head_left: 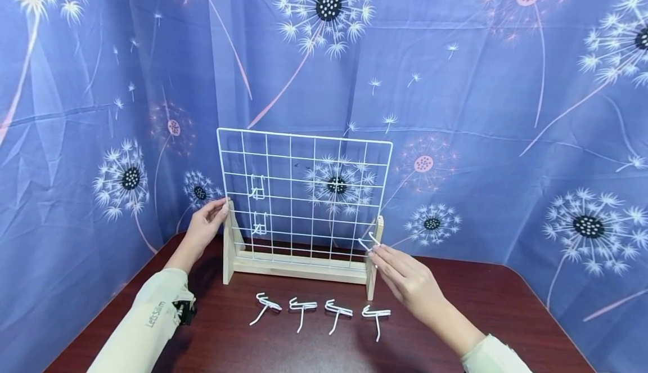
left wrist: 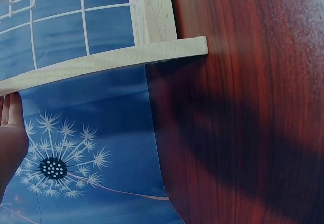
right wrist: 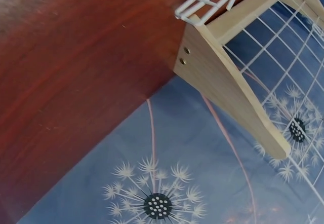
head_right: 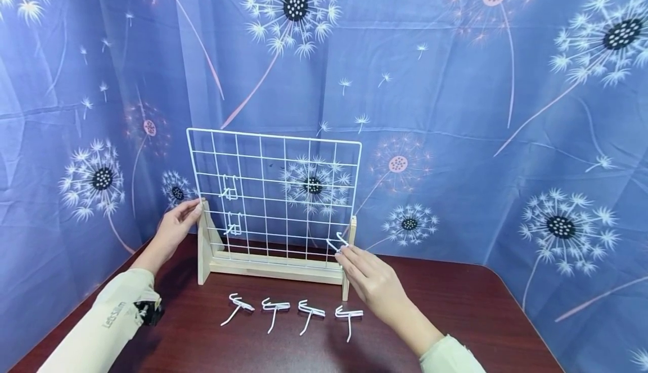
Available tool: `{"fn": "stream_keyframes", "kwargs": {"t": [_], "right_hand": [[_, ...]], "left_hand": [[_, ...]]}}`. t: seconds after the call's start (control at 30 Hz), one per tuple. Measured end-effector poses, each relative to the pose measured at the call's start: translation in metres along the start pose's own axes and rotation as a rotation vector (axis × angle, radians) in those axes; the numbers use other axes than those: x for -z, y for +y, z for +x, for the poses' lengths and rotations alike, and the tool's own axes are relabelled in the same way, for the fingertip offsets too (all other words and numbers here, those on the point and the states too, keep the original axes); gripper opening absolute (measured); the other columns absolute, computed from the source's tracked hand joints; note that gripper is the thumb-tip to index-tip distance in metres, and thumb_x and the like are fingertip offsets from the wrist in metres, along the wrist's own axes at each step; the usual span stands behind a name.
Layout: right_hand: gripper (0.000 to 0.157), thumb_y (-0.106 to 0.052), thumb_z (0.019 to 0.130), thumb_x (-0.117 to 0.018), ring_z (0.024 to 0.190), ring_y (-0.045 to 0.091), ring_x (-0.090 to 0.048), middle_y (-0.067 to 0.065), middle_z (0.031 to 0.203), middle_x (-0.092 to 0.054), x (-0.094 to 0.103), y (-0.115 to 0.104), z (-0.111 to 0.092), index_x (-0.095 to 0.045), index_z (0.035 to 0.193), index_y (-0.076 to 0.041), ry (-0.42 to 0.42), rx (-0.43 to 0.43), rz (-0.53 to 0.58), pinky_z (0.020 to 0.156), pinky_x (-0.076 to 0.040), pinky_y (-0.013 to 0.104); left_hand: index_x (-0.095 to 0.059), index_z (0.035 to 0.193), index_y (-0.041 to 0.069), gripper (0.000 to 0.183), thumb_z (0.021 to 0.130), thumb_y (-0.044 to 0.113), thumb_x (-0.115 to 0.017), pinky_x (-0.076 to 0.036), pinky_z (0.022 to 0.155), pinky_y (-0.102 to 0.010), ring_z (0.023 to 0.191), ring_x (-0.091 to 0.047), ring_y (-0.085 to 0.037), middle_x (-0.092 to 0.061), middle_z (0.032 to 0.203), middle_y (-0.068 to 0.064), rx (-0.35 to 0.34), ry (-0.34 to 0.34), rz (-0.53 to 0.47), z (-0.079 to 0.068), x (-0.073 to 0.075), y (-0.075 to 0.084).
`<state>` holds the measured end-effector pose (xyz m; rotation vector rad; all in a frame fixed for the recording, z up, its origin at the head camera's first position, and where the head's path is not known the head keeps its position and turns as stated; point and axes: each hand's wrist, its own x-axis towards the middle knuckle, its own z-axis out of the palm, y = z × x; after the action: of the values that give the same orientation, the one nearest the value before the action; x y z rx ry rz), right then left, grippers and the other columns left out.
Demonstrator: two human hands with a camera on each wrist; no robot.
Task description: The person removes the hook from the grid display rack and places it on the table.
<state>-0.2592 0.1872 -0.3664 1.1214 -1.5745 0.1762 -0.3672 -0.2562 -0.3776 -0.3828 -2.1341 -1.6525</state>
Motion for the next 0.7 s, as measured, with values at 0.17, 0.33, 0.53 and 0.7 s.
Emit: {"fn": "stream_keyframes", "kwargs": {"t": [0.17, 0.33, 0.53, 0.7], "right_hand": [[0.029, -0.013, 0.101, -0.048, 0.090, 0.032, -0.068, 0.018, 0.106, -0.070, 0.003, -0.006, -0.006, -0.071, 0.104, 0.005, -0.015, 0.040, 0.010, 0.097, -0.048, 0.031], [0.029, -0.012, 0.102, -0.047, 0.090, 0.033, -0.068, 0.019, 0.107, -0.069, 0.006, -0.013, -0.013, -0.070, 0.105, 0.005, -0.036, 0.080, 0.025, 0.099, -0.047, 0.031], [0.029, -0.009, 0.102, -0.045, 0.090, 0.032, -0.068, 0.020, 0.104, -0.070, 0.006, -0.020, -0.018, -0.070, 0.103, 0.006, -0.055, 0.129, 0.035, 0.097, -0.048, 0.033], [0.030, -0.009, 0.102, -0.044, 0.089, 0.032, -0.068, 0.020, 0.102, -0.070, 0.005, -0.024, -0.022, -0.070, 0.100, 0.007, -0.070, 0.153, 0.038, 0.096, -0.049, 0.033]], "left_hand": [[-0.044, 0.137, -0.010, 0.046, 0.102, 0.019, -0.050, -0.038, 0.090, -0.003, 0.101, -0.046, 0.014, -0.047, 0.138, -0.027, 0.019, -0.005, 0.009, 0.000, 0.000, 0.002], [-0.044, 0.137, -0.010, 0.046, 0.101, 0.018, -0.050, -0.038, 0.089, -0.003, 0.100, -0.046, 0.014, -0.048, 0.137, -0.028, 0.021, -0.004, 0.010, -0.001, 0.000, 0.001], [-0.044, 0.137, -0.010, 0.045, 0.101, 0.017, -0.050, -0.038, 0.088, -0.003, 0.098, -0.047, 0.015, -0.048, 0.136, -0.029, 0.014, -0.005, 0.005, -0.001, 0.001, 0.001], [-0.044, 0.137, -0.009, 0.046, 0.101, 0.019, -0.050, -0.038, 0.089, -0.003, 0.101, -0.046, 0.013, -0.048, 0.137, -0.027, 0.021, -0.006, 0.013, -0.001, 0.001, 0.001]]}}
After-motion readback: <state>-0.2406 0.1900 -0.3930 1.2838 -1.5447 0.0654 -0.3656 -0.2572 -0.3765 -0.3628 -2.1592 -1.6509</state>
